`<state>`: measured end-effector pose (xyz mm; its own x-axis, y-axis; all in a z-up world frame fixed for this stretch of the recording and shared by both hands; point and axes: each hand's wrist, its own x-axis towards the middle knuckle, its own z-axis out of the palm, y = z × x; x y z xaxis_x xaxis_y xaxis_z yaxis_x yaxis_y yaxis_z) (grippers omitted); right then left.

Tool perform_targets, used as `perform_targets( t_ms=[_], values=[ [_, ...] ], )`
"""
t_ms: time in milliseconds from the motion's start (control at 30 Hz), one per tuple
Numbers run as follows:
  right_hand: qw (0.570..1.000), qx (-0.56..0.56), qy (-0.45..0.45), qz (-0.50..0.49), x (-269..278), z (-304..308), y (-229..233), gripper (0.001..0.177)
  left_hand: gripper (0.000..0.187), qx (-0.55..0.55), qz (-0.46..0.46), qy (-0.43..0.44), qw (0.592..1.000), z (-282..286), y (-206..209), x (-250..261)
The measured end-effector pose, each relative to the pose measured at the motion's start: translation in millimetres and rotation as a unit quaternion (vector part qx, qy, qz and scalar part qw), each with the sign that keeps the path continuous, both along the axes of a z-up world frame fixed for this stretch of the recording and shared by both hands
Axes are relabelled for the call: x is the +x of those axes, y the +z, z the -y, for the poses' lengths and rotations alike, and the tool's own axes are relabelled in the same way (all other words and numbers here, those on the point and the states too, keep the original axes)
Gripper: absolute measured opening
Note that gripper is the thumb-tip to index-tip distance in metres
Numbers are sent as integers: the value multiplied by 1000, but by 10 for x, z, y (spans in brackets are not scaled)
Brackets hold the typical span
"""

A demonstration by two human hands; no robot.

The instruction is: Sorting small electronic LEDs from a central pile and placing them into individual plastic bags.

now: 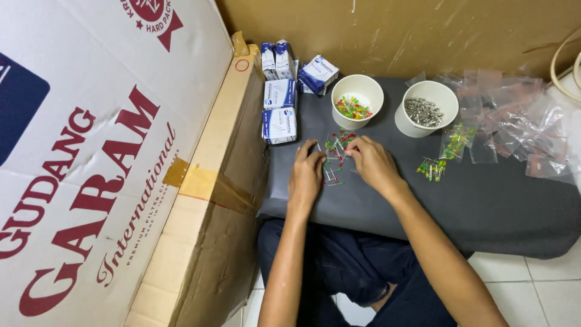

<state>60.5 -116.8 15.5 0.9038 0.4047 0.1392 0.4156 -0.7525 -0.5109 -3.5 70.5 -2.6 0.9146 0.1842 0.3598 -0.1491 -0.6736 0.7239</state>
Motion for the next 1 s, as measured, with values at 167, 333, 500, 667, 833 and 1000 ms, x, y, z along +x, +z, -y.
perform_targets(
  t_ms=[167,333,500,667,833,1000],
  values=[
    [984,142,71,79,-3,-168,-59,6,9,47,27,8,998,22,-15,-31],
    [957,237,83,145,64,-131,-350,9,8,48,37,4,998,29,-3,-56],
    [950,242,81,181,32,-112,-213,9,8,35,43,7,998,33,91,-100],
    [953,235,81,176,-15,-102,-173,7,9,-2,48,22,999,28,46,-103],
    [957,227,83,163,26,-75,-321,11,9,-16,35,10,999,18,61,-119],
    [946,257,99,169,-5,-99,-225,3,8,-23,44,0,999,16,83,-125]
  ],
)
